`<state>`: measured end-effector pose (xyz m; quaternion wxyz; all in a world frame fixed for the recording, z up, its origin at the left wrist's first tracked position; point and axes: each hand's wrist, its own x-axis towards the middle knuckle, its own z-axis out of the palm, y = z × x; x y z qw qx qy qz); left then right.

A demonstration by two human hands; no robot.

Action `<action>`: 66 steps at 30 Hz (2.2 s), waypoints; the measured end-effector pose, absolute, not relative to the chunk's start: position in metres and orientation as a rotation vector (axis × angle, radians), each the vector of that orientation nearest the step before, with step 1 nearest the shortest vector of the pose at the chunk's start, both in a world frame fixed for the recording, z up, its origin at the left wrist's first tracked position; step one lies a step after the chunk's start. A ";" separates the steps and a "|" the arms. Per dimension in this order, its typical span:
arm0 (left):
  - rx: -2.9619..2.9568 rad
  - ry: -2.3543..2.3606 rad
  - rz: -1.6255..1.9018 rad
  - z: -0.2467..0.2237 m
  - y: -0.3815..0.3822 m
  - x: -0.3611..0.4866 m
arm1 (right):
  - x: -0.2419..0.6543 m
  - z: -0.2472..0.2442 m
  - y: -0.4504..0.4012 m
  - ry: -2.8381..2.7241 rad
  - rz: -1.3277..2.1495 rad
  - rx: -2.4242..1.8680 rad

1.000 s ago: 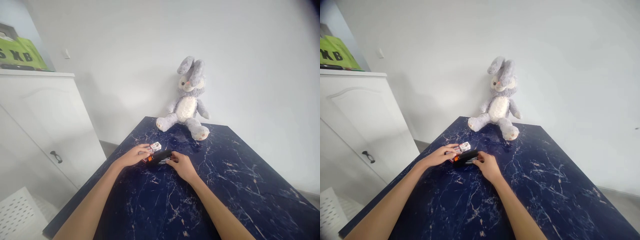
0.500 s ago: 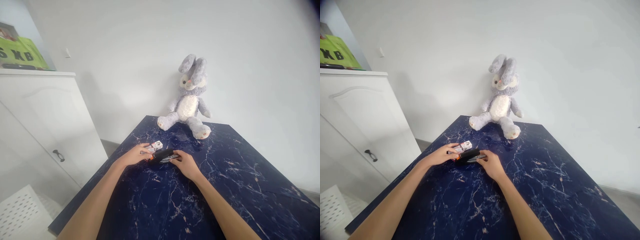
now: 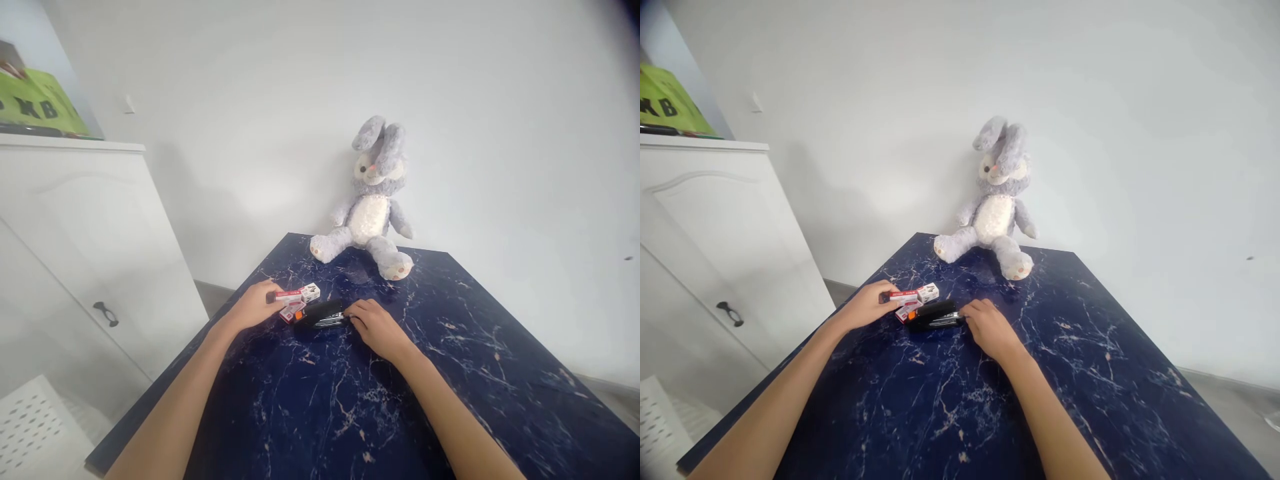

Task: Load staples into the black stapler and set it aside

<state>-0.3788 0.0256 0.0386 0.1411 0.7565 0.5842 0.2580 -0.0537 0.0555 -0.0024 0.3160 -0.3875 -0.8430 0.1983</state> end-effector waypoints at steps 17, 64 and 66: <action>1.464 0.741 0.873 0.055 -0.012 -0.296 | -0.068 0.041 -0.007 -1.422 1.347 -0.951; 1.263 0.813 1.100 0.020 -0.011 -0.268 | -0.084 0.021 -0.023 -0.936 1.373 -0.902; 1.265 0.822 1.119 0.020 -0.012 -0.266 | -0.087 0.022 -0.027 -0.927 1.473 -0.846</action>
